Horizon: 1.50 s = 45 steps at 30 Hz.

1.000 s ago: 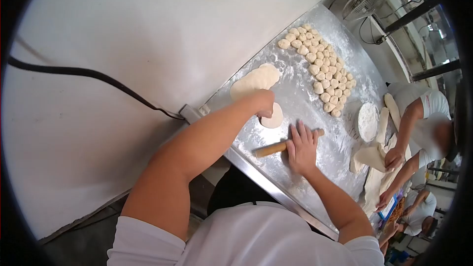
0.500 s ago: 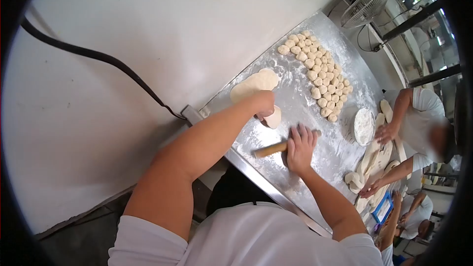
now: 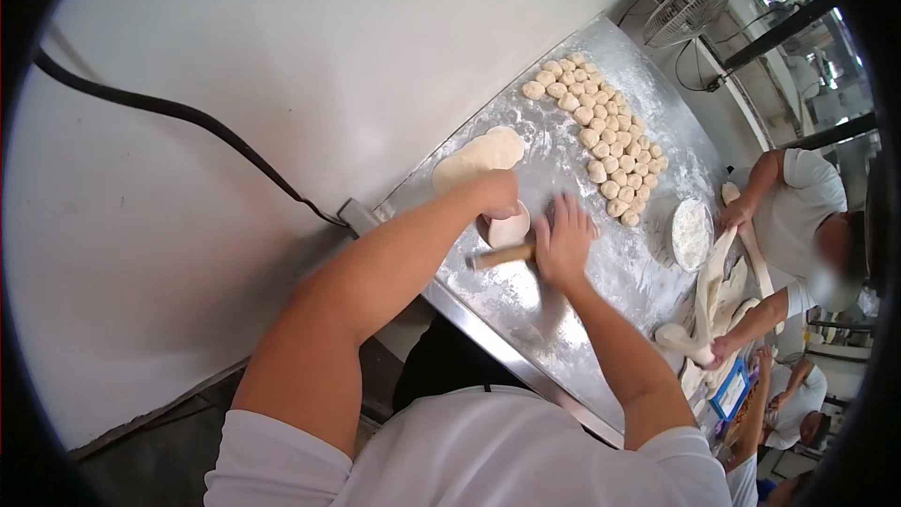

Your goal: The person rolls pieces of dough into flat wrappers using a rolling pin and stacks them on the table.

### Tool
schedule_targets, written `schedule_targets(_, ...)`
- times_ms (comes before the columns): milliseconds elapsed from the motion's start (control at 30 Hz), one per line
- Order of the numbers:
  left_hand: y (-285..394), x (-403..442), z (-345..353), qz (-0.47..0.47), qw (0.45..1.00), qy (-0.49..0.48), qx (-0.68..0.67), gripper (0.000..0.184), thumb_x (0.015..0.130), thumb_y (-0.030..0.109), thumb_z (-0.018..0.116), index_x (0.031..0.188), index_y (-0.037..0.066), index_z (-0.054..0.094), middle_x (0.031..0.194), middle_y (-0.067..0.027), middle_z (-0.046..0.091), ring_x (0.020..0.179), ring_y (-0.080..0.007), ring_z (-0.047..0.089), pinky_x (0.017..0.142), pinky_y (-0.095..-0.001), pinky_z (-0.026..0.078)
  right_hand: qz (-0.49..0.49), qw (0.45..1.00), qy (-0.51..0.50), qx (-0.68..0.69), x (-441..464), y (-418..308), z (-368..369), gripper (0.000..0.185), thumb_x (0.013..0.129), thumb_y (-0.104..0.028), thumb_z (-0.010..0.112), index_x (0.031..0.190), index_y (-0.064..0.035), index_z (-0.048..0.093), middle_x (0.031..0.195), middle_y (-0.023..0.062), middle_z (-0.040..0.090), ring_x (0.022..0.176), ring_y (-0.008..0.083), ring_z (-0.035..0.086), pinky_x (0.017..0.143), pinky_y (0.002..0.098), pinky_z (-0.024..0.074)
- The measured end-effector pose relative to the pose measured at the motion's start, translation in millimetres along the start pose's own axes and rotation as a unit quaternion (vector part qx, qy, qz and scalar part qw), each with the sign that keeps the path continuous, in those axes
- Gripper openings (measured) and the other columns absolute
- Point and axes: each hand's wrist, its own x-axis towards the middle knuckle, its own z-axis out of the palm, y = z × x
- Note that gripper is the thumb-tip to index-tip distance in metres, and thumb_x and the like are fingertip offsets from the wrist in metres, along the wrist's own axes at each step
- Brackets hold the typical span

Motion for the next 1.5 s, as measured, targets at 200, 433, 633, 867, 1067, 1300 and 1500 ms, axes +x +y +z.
schedule_targets(200, 12.7, -18.1, -20.6, -0.012, 0.995, -0.097, 0.036, 0.041, 0.087, 0.034, 0.079, 0.097, -0.006, 0.082, 0.100, -0.0262, 0.080, 0.090, -0.0390, 0.079, 0.080, -0.0491, 0.063, -0.028, 0.995, -0.081, -0.050, -92.9, 23.2, -33.7, 0.064, 0.109, -0.041, 0.051, 0.164, -0.0102, 0.047, 0.172, 0.0230, 0.037, 0.158, 0.0469, 0.032, 0.131, 0.0661, 0.0139)
schedule_targets(433, 26.0, -30.1, -22.8, -0.063, 0.997, -0.015, 0.039, 0.040, 0.094, 0.036, 0.074, 0.098, -0.003, 0.083, 0.101, -0.0230, 0.081, 0.096, -0.0388, 0.079, 0.087, -0.0487, 0.062, 0.043, 0.997, -0.025, -0.061, 79.5, -26.4, 11.6, 0.078, 0.109, -0.050, 0.049, 0.170, -0.0031, 0.033, 0.176, 0.0237, 0.031, 0.161, 0.0421, 0.032, 0.132, 0.0618, 0.0186)
schedule_targets(633, -9.6, 10.7, 11.5, 0.036, 0.999, 0.007, 0.033, 0.040, 0.094, 0.038, 0.072, 0.100, 0.001, 0.084, 0.102, -0.0236, 0.080, 0.096, -0.0416, 0.076, 0.088, -0.0496, 0.060, -0.028, 0.996, -0.078, -0.027, -51.4, -5.3, -27.0, 0.061, 0.110, -0.041, 0.051, 0.161, -0.0082, 0.051, 0.169, 0.0234, 0.041, 0.154, 0.0480, 0.036, 0.129, 0.0667, 0.0140)
schedule_targets(867, 27.2, -41.0, -38.1, -0.026, 0.997, -0.068, 0.033, 0.035, 0.085, 0.033, 0.077, 0.097, 0.001, 0.084, 0.101, -0.0242, 0.080, 0.094, -0.0401, 0.078, 0.084, -0.0496, 0.062, -0.017, 0.989, -0.097, -0.109, 4.0, -15.7, -10.7, 0.067, 0.110, -0.045, 0.049, 0.167, -0.0094, 0.043, 0.172, 0.0241, 0.039, 0.158, 0.0435, 0.035, 0.129, 0.0670, 0.0189)
schedule_targets(1067, -1.6, -8.6, -5.3, -0.035, 0.998, 0.031, 0.035, 0.037, 0.091, 0.038, 0.078, 0.105, 0.005, 0.086, 0.108, -0.0217, 0.081, 0.098, -0.0401, 0.078, 0.090, -0.0496, 0.061, -0.025, 0.999, 0.012, -0.030, 59.9, -28.4, 9.2, 0.072, 0.109, -0.044, 0.051, 0.166, -0.0025, 0.040, 0.170, 0.0245, 0.041, 0.153, 0.0445, 0.043, 0.130, 0.0628, 0.0212)
schedule_targets(1300, -20.8, 13.6, 6.7, 0.052, 0.993, -0.041, 0.101, 0.035, 0.091, 0.037, 0.075, 0.103, 0.005, 0.085, 0.101, -0.0223, 0.080, 0.096, -0.0414, 0.077, 0.089, -0.0518, 0.060, -0.069, 0.989, -0.119, -0.045, -81.0, 12.7, -31.3, 0.065, 0.109, -0.044, 0.050, 0.166, -0.0128, 0.046, 0.174, 0.0211, 0.036, 0.159, 0.0471, 0.031, 0.130, 0.0685, 0.0119)
schedule_targets(1500, 1.0, -20.3, -20.0, -0.015, 0.999, -0.009, 0.041, 0.028, 0.080, 0.018, 0.072, 0.101, 0.004, 0.085, 0.099, -0.0210, 0.080, 0.093, -0.0397, 0.077, 0.087, -0.0503, 0.060, 0.008, 0.995, -0.062, -0.073, 65.6, -35.9, 5.4, 0.078, 0.110, -0.052, 0.048, 0.172, -0.0069, 0.031, 0.178, 0.0231, 0.029, 0.163, 0.0441, 0.028, 0.132, 0.0625, 0.0164)
